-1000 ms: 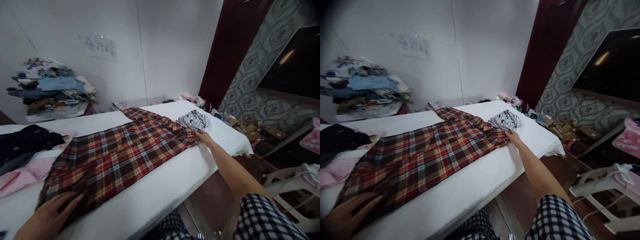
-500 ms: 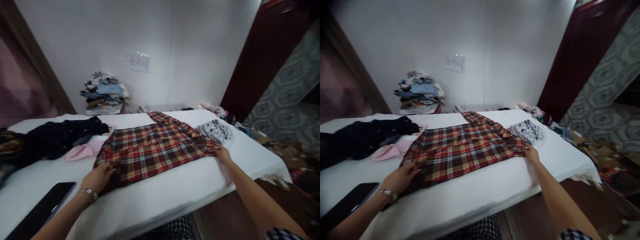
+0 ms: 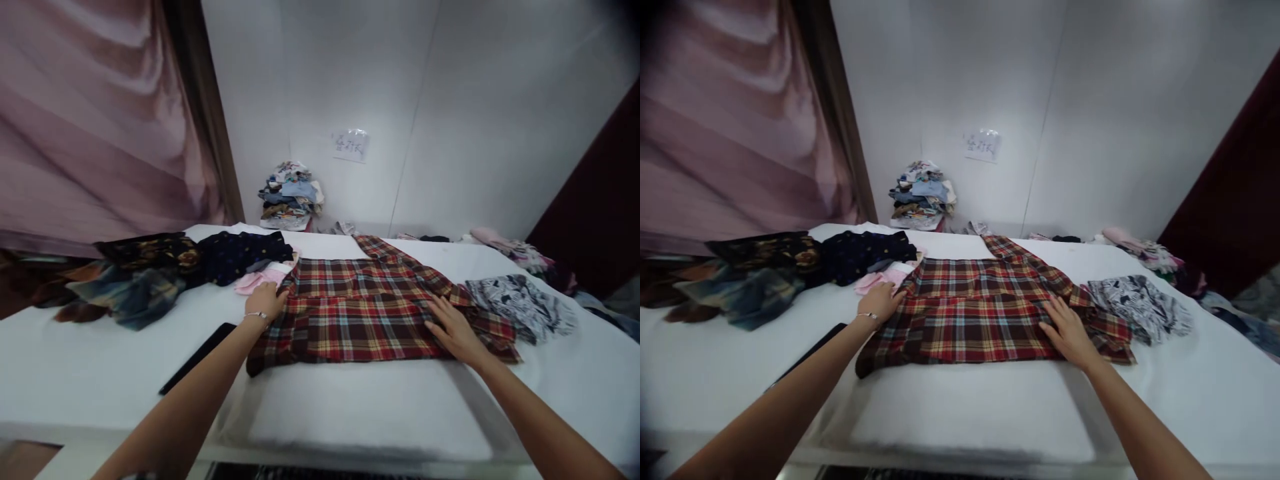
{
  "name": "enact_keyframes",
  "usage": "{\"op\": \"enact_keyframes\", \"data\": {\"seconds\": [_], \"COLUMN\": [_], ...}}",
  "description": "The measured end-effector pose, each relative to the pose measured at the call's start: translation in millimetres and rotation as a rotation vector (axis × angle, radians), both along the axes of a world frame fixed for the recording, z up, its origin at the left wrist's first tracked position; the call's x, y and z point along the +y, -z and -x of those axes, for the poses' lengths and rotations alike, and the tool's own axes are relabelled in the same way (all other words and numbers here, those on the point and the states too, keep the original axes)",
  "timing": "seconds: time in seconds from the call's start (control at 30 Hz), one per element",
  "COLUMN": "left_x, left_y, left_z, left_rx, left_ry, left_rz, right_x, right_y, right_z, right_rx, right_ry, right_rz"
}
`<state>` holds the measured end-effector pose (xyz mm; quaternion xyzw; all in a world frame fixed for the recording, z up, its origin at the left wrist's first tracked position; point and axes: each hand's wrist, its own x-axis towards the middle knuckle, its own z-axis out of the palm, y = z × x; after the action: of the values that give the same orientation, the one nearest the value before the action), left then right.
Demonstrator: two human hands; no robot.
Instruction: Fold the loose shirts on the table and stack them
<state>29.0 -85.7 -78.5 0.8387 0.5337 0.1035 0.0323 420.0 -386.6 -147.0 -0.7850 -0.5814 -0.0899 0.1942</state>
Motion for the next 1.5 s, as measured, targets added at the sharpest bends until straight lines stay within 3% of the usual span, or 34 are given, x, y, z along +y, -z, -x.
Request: {"op": "enact_keyframes", "data": {"seconds": [0.1, 0.17, 0.27, 0.4, 0.5, 0.57, 0.63, 0.73, 0.87, 0.97, 1.03, 1.13, 1.27, 1.5], "left_x": [17.2, 23.0, 26.8, 21.6, 5.9, -5.4, -12.1, -10.5, 0.1, 4.5, 6.4, 9.1, 9.4, 3.7], "left_y": [14.4, 23.4, 26.5, 10.4, -3.9, -3.6, 9.1, 43.5, 76.1, 81.2, 83.0, 88.5, 93.2, 91.8], "left_z": [-6.2, -5.6, 6.1, 16.0, -4.9, -27.8, -48.1, -62.6, -59.7, -55.7, -53.9, -50.7, -44.6, -39.3], "left_rx": [-0.003, -0.001, 0.011, 0.005, -0.085, -0.149, -0.137, 0.003, 0.091, 0.088, 0.075, 0.063, 0.080, 0.072], "left_ry": [-0.100, -0.102, -0.131, -0.097, 0.079, 0.305, 0.498, 0.531, 0.498, 0.493, 0.505, 0.528, 0.540, 0.542], "left_rz": [0.202, 0.261, 0.248, 0.183, 0.031, -0.061, -0.071, 0.037, 0.104, 0.102, 0.081, 0.026, -0.010, -0.074], "right_x": [12.7, 13.0, 9.8, 9.8, 10.6, 10.2, 10.7, 19.1, 56.1, 100.6, 132.4, 176.3, 221.3, 261.4], "right_y": [28.2, 39.8, 41.3, 34.0, 32.8, 31.6, 26.6, 7.7, -33.8, -59.2, -65.7, -58.1, -31.8, -6.2], "right_z": [12.2, 14.8, 15.6, 17.6, 21.1, 22.5, 20.1, 3.0, -44.0, -84.4, -108.9, -140.2, -170.8, -188.6], "right_rx": [0.017, 0.013, 0.021, 0.022, 0.021, 0.037, 0.086, 0.240, 0.363, 0.393, 0.389, 0.377, 0.380, 0.393], "right_ry": [0.033, 0.054, 0.054, 0.054, 0.047, 0.049, 0.045, -0.012, 0.057, 0.240, 0.346, 0.424, 0.488, 0.581], "right_rz": [0.226, 0.287, 0.319, 0.325, 0.317, 0.319, 0.330, 0.321, 0.070, 0.009, 0.024, 0.050, 0.124, 0.187]}}
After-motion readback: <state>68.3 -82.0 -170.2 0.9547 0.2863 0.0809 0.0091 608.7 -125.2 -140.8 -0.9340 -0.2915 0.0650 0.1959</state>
